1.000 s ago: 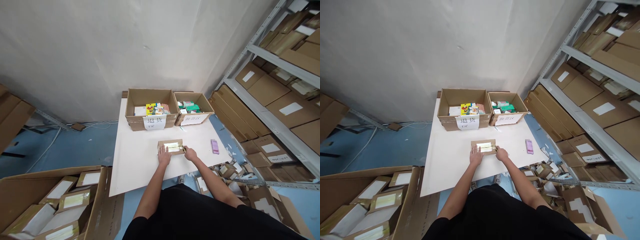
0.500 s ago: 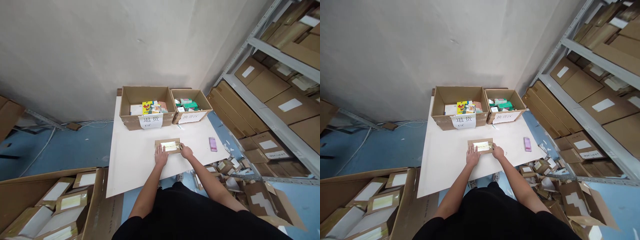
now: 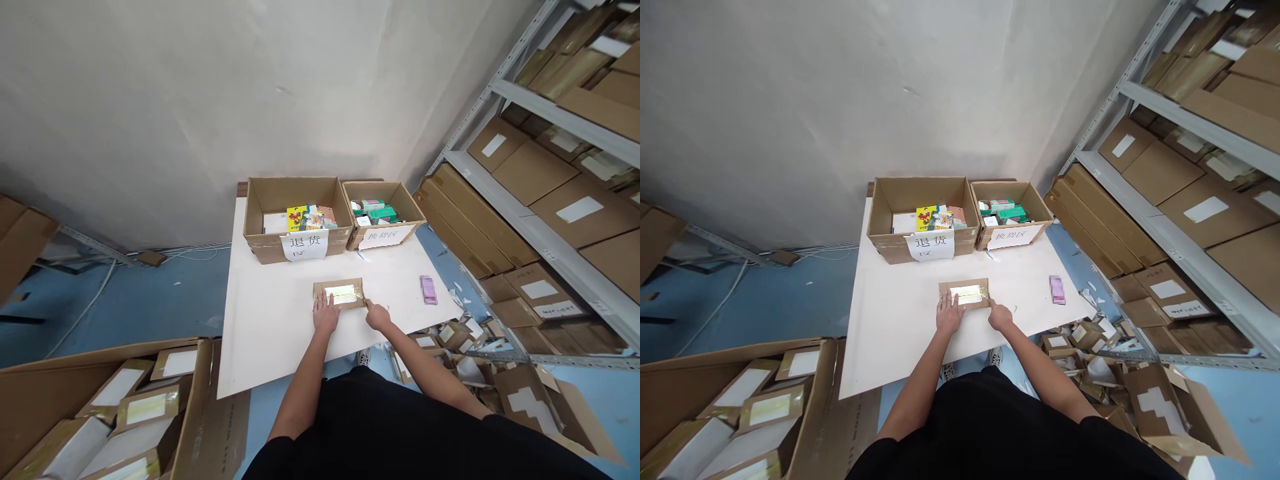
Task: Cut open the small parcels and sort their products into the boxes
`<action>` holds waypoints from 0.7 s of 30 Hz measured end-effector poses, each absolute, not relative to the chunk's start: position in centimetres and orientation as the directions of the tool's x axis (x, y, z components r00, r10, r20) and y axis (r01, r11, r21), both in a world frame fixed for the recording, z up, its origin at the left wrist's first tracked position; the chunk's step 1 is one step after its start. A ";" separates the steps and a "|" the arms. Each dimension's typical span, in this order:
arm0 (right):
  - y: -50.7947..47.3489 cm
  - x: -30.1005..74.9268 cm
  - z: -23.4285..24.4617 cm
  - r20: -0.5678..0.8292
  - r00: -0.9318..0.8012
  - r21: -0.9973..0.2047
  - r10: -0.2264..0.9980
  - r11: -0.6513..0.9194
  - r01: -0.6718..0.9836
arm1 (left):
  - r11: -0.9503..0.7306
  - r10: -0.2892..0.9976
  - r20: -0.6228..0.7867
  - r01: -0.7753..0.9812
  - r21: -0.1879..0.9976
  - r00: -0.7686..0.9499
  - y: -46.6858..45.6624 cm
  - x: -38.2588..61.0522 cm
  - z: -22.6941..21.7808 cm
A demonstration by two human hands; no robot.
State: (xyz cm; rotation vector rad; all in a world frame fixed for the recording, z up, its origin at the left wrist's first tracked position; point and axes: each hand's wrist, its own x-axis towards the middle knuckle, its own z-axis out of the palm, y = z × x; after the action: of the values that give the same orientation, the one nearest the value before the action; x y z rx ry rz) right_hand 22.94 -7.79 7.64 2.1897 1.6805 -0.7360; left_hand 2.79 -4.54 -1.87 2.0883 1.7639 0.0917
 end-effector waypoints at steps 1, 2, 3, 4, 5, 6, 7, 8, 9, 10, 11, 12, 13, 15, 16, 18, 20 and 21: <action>-8.0 23.0 7.7 -0.563 0.194 -0.087 0.804 -0.291 0.953 | -0.119 0.957 -0.208 0.929 0.350 0.201 -4.5 2.8 -1.9; -8.3 23.1 7.8 -0.570 0.200 -0.094 0.797 -0.305 0.948 | -0.119 0.957 -0.207 0.927 0.355 0.202 -4.5 2.8 -1.9; -8.7 23.2 7.8 -0.569 0.208 -0.103 0.796 -0.320 0.942 | -0.121 0.958 -0.202 0.925 0.359 0.204 -4.5 2.7 -1.9; -9.2 23.2 7.8 -0.556 0.216 -0.118 0.803 -0.334 0.935 | -0.124 0.959 -0.195 0.924 0.362 0.205 -4.5 2.7 -2.0; -9.8 23.3 7.7 -0.532 0.221 -0.142 0.817 -0.344 0.928 | -0.127 0.961 -0.186 0.923 0.363 0.206 -4.6 2.6 -2.0; -10.6 23.3 7.4 -0.500 0.225 -0.176 0.836 -0.353 0.919 | -0.132 0.963 -0.175 0.922 0.364 0.207 -4.6 2.5 -2.0; -11.4 23.3 7.0 -0.463 0.232 -0.216 0.855 -0.363 0.906 | -0.137 0.964 -0.164 0.922 0.363 0.208 -4.7 2.4 -1.9; -12.3 23.3 6.5 -0.421 0.241 -0.264 0.874 -0.373 0.890 | -0.144 0.965 -0.154 0.922 0.360 0.210 -4.8 2.3 -1.9; -13.3 23.3 5.9 -0.395 0.269 -0.302 0.878 -0.401 0.865 | -0.148 0.967 -0.144 0.923 0.355 0.210 -4.9 2.4 -1.8; -14.1 23.2 5.2 -0.381 0.314 -0.334 0.870 -0.446 0.831 | -0.146 0.970 -0.135 0.926 0.348 0.203 -5.0 2.6 -1.7; -14.9 23.0 4.4 -0.376 0.357 -0.366 0.855 -0.491 0.791 | -0.132 0.974 -0.129 0.930 0.342 0.186 -5.2 3.0 -1.6; -15.5 22.7 3.6 -0.373 0.397 -0.399 0.839 -0.531 0.748 | -0.108 0.979 -0.126 0.936 0.335 0.158 -5.4 3.5 -1.4; -16.0 22.4 2.8 -0.379 0.424 -0.438 0.822 -0.563 0.701 | -0.076 0.985 -0.124 0.941 0.329 0.123 -5.7 4.2 -1.3; -16.2 21.8 1.5 -0.403 0.433 -0.530 0.806 -0.592 0.608 | -0.010 0.991 -0.121 0.949 0.315 0.051 -6.3 5.7 -1.0; -15.9 21.5 1.1 -0.409 0.429 -0.569 0.806 -0.592 0.570 | 0.014 0.993 -0.119 0.953 0.304 0.023 -6.6 6.4 -1.0; -14.7 21.2 0.6 -0.391 0.437 -0.610 0.810 -0.584 0.536 | 0.031 0.994 -0.112 0.960 0.279 0.001 -7.3 7.6 -0.9; -12.8 21.3 0.5 -0.351 0.470 -0.606 0.810 -0.579 0.545 | 0.006 0.994 -0.106 0.967 0.257 0.022 -8.0 8.1 -1.1; -11.7 21.4 0.6 -0.337 0.474 -0.601 0.813 -0.574 0.557 | -0.016 0.994 -0.104 0.969 0.248 0.043 -8.5 8.1 -1.2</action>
State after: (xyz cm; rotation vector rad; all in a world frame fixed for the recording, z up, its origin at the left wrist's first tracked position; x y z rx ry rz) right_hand 21.41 -11.67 0.61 3.0345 1.4990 -1.1158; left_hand 8.14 -8.45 -1.18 2.0704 2.0082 0.1439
